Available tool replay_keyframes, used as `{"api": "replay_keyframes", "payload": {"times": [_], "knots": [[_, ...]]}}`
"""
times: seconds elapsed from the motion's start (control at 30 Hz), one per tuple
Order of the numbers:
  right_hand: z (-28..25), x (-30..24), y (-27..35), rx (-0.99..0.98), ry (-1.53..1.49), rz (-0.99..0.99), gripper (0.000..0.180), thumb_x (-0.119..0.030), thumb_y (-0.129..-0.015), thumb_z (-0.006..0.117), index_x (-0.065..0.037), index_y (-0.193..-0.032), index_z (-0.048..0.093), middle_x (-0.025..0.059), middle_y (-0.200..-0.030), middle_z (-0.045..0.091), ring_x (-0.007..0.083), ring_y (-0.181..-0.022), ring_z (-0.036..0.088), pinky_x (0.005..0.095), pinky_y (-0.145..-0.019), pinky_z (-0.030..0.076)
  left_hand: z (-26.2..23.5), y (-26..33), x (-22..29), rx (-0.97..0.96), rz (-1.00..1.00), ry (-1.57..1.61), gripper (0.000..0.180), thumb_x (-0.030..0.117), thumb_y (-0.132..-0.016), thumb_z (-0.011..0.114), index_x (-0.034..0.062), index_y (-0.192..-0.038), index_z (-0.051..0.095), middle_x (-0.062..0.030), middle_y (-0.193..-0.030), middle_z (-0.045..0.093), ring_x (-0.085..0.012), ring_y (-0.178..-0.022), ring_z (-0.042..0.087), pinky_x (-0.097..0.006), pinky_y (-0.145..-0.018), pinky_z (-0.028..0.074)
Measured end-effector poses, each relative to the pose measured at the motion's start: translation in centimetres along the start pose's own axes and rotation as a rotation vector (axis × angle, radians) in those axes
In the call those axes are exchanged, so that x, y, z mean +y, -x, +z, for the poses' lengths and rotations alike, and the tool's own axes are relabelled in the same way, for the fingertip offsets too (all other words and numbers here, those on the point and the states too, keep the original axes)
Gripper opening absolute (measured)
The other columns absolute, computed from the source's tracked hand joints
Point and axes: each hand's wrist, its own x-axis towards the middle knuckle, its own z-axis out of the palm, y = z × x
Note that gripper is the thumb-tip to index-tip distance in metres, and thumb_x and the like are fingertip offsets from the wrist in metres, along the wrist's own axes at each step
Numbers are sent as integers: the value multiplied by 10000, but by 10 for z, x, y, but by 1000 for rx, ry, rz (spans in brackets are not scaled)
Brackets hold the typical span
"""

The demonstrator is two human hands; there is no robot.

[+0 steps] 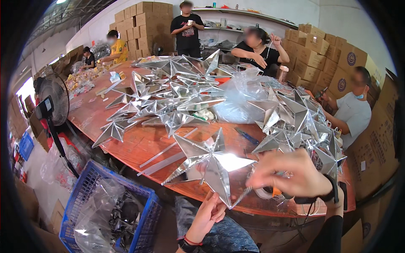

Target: Assembling silver foil star decorations using a glue gun and silver chains.

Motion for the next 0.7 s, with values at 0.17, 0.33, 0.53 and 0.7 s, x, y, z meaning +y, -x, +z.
{"api": "replay_keyframes", "payload": {"times": [0.17,0.33,0.53,0.7], "knots": [[8,46,-33,117,-119,169,78,-41,-826,609,-7,-897,605,46,-833,617,111,-752,602,247,-662,486,8,-1,4,24,-11,-40,308,297,-983,299,99,-1187,416,-171,-1112,577,-9,-403,269,-152,-373,262],[29,96,-43,126,-113,139,131,-91,-833,607,-15,-933,568,62,-879,587,128,-737,606,272,-653,491,9,0,5,40,-13,-76,297,291,-984,299,126,-1216,385,-177,-1135,566,-8,-406,280,-146,-375,267],[44,116,-45,67,-161,230,124,-71,-845,599,-23,-956,569,55,-948,547,115,-778,578,251,-708,477,11,9,8,107,39,-129,298,218,-961,392,111,-1237,366,-108,-1000,579,-22,-459,320,-175,-434,323],[51,125,-46,85,-155,148,112,-70,-844,599,-22,-941,573,55,-935,550,112,-755,570,240,-685,476,7,31,5,318,150,-286,243,107,-916,491,49,-1144,429,-33,-807,500,-29,-523,350,-193,-486,349]]}}
